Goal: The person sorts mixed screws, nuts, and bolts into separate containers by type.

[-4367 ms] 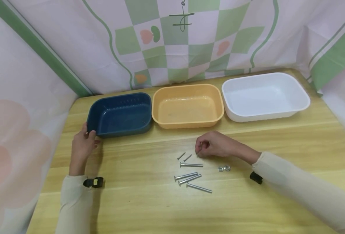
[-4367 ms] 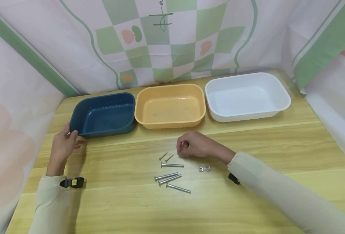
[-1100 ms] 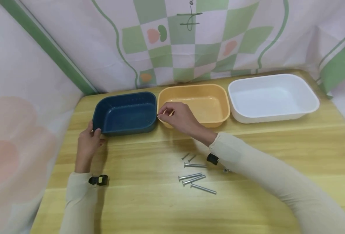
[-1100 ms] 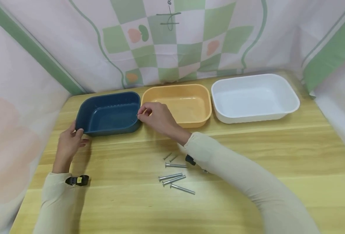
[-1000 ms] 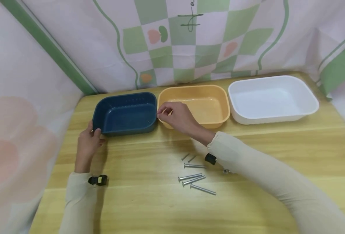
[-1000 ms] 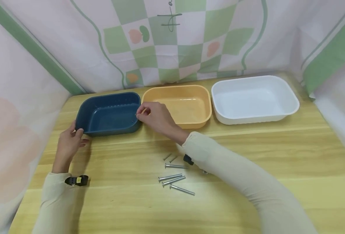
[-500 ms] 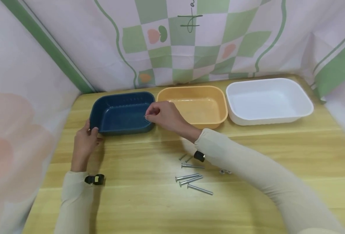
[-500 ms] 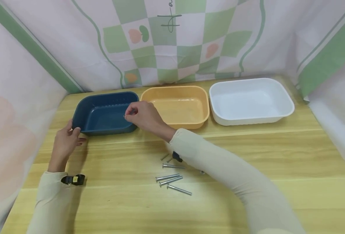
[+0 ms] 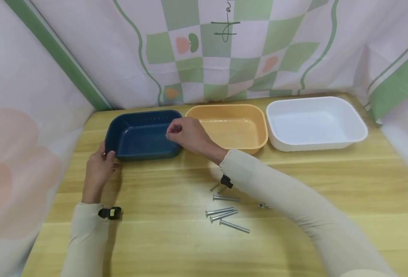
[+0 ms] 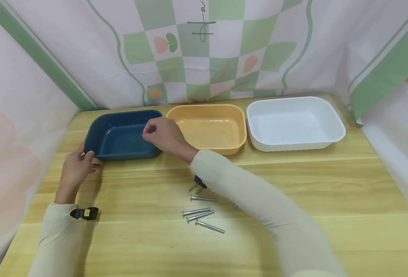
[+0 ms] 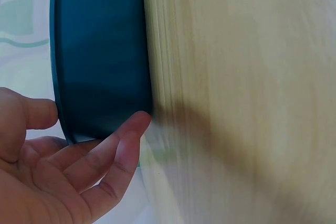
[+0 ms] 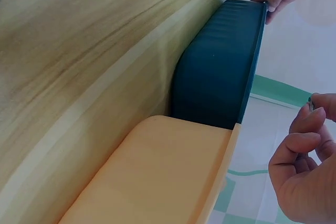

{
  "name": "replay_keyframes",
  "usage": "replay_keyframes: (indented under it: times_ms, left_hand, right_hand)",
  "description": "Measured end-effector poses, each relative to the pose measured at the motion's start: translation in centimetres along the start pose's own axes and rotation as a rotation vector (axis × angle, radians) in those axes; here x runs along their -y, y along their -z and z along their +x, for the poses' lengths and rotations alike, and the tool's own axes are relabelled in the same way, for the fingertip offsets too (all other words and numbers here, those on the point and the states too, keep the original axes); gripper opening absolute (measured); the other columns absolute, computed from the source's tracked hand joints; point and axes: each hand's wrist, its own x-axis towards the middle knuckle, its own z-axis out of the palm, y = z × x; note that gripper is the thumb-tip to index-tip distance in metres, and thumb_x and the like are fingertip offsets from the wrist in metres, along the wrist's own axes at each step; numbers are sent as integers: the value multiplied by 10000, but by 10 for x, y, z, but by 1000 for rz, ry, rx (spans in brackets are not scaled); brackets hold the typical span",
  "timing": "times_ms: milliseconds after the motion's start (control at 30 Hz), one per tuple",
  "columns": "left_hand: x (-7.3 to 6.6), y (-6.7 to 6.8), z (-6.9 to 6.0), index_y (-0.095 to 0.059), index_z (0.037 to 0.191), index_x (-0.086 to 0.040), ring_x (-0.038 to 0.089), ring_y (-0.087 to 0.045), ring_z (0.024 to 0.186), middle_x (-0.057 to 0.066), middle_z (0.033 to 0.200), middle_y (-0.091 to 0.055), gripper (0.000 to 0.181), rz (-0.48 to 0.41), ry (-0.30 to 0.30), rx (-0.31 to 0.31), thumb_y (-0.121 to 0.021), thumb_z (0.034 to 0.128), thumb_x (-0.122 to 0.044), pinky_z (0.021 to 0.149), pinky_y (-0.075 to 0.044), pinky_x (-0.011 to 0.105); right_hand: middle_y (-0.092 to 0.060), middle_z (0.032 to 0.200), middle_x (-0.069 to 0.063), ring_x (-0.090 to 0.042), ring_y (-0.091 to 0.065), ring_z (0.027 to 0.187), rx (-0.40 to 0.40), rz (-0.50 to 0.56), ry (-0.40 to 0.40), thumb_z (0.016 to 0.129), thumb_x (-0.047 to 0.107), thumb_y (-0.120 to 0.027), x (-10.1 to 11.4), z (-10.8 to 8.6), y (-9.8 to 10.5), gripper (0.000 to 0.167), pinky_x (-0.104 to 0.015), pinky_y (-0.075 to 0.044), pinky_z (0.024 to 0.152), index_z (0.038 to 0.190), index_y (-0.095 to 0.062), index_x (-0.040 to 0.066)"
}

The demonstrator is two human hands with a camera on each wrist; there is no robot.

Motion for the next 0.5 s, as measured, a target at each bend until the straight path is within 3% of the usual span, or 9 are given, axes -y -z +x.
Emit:
replay_keyframes:
  times_ms: [500]
  left_hand:
    - [2, -1, 3, -152, 1578, -1, 387, -714, 860, 364, 1403, -431, 594, -17, 3, 2, -387, 1070, -202, 607, -563, 258]
  right_hand:
    - [-703, 829, 30, -135, -607, 685, 18, -39, -26, 913, 160, -729, 1, 11, -9, 66, -266, -455, 632, 873, -763, 121]
